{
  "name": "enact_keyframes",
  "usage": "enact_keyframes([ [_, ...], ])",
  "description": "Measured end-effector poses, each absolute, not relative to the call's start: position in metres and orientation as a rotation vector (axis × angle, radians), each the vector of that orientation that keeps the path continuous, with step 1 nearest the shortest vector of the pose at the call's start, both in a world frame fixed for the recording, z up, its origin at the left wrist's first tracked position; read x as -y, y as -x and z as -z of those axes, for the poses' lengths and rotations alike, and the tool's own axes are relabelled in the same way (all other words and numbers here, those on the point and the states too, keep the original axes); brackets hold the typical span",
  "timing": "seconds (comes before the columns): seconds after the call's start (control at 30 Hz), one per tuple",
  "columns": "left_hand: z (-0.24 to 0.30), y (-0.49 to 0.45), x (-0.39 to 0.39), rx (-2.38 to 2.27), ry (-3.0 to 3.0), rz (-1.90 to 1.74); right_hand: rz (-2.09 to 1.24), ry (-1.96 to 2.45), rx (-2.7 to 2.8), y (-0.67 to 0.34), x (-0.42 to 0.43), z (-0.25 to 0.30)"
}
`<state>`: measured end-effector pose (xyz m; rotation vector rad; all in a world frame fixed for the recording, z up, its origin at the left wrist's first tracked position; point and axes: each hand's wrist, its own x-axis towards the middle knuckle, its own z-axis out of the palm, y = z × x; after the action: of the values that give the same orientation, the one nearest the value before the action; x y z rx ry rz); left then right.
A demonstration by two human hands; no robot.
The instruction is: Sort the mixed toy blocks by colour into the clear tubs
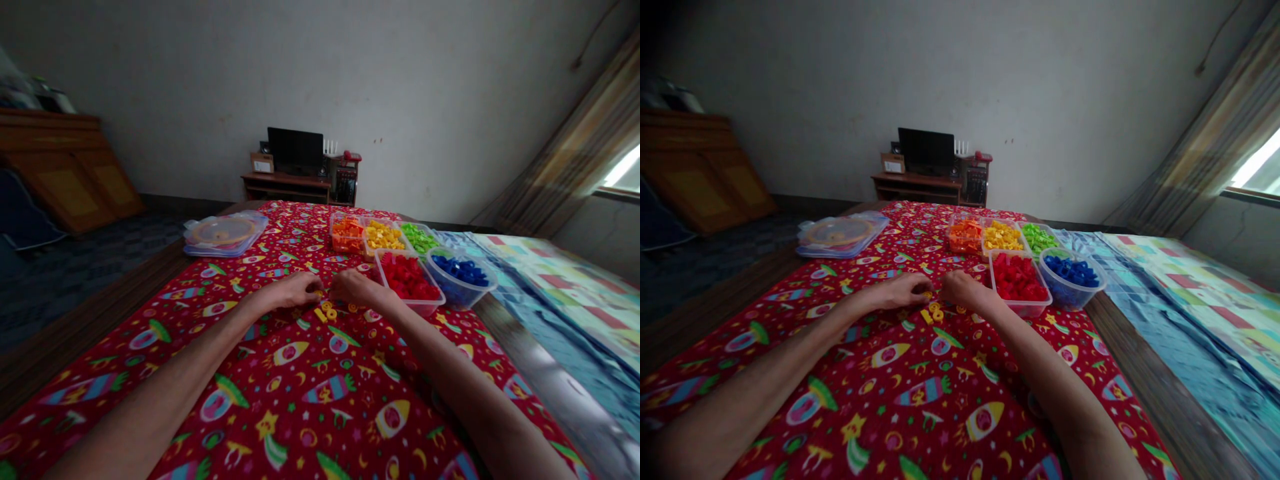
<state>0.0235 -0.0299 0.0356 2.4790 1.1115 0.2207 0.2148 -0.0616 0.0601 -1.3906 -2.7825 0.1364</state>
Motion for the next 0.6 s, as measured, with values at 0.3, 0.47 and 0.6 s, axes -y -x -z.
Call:
enact_keyframes([
  [0.3, -0.021, -0.02, 0.024, -1.047, -2.278, -0.369, -0.239, 1.317, 2.604, -0.225, 0.06, -0.068],
  [0.47, -0.011, -0.024, 0.026, -1.097, -2.253, -0.659, -0.198, 1.546, 2.419, -0.258, 0.038, -0.106],
  [0.6, -0.012, -0.027, 0.03, -1.126, -2.323, -0.697, -0.016, 1.855, 2.211, -0.283, -0.002, -0.134],
])
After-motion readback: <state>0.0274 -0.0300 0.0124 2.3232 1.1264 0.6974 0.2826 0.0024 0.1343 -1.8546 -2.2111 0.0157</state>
